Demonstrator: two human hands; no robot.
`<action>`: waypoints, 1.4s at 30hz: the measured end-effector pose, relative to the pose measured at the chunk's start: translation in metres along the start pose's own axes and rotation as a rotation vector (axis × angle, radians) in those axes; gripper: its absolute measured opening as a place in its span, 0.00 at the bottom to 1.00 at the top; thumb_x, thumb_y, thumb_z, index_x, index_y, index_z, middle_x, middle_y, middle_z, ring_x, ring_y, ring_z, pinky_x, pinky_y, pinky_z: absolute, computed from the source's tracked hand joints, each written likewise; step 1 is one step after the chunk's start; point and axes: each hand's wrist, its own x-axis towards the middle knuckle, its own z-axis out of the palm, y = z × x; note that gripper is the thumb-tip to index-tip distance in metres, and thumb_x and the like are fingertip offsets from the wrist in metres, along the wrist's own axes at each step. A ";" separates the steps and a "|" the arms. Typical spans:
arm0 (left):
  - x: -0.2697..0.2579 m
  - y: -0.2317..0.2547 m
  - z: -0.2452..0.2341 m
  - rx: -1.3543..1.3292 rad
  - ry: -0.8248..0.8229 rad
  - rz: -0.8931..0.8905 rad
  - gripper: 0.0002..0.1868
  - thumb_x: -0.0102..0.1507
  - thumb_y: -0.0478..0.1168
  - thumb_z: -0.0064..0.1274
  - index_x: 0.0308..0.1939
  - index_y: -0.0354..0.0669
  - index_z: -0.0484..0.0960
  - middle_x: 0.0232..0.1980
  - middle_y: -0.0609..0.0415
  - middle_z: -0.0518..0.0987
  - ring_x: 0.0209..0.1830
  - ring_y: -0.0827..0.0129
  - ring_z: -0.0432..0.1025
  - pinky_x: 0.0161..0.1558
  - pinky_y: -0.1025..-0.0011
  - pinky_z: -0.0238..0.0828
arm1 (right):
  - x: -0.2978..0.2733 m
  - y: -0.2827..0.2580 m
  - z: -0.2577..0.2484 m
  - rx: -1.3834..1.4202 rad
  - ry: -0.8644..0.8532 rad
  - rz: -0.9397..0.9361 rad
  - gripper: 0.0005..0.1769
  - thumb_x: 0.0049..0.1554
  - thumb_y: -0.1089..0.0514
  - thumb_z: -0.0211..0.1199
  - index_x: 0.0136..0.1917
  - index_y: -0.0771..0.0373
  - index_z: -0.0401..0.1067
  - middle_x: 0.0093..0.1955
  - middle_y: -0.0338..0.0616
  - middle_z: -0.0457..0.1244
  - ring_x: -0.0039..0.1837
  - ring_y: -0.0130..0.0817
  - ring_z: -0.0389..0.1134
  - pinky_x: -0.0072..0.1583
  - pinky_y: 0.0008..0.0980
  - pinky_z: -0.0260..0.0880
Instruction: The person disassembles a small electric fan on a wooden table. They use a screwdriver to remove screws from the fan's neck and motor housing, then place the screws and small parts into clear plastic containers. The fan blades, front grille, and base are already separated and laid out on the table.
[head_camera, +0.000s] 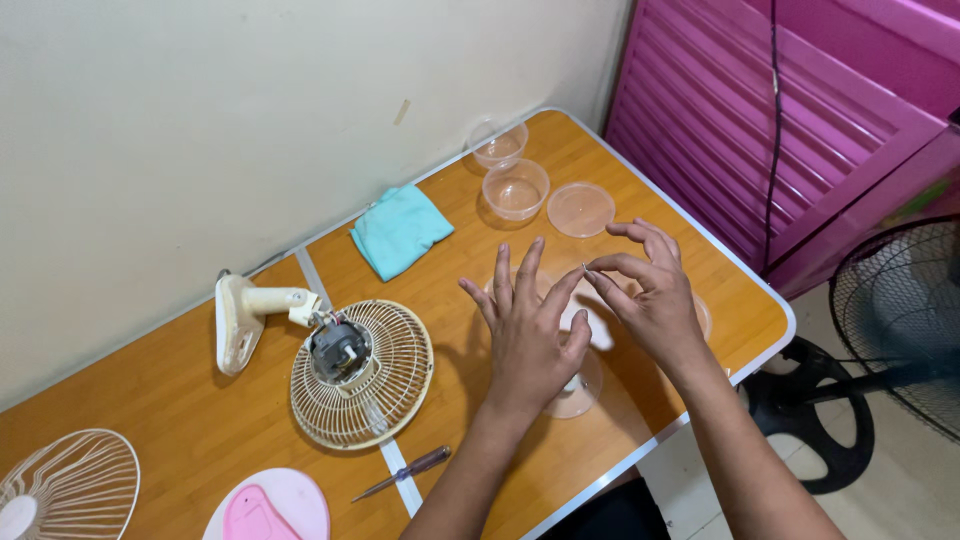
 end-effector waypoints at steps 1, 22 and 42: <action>0.005 -0.001 0.004 -0.005 -0.015 0.014 0.25 0.59 0.45 0.58 0.62 0.54 0.82 0.79 0.43 0.59 0.83 0.38 0.41 0.71 0.22 0.15 | 0.002 0.008 -0.001 -0.002 -0.008 0.026 0.07 0.54 0.57 0.73 0.47 0.57 0.81 0.68 0.46 0.64 0.76 0.52 0.57 0.72 0.49 0.60; 0.105 -0.042 0.091 0.044 -0.304 -0.061 0.23 0.55 0.44 0.59 0.56 0.55 0.84 0.79 0.34 0.52 0.81 0.29 0.33 0.67 0.21 0.09 | 0.075 0.128 0.041 -0.147 -0.174 0.041 0.07 0.52 0.55 0.72 0.45 0.56 0.82 0.68 0.46 0.62 0.75 0.51 0.54 0.72 0.48 0.60; 0.098 -0.046 0.096 0.228 -0.597 -0.166 0.26 0.58 0.50 0.60 0.59 0.49 0.83 0.83 0.39 0.41 0.82 0.32 0.24 0.67 0.22 0.08 | 0.055 0.129 0.039 -0.254 -0.327 0.128 0.09 0.51 0.55 0.72 0.47 0.53 0.82 0.73 0.42 0.60 0.80 0.60 0.47 0.74 0.54 0.55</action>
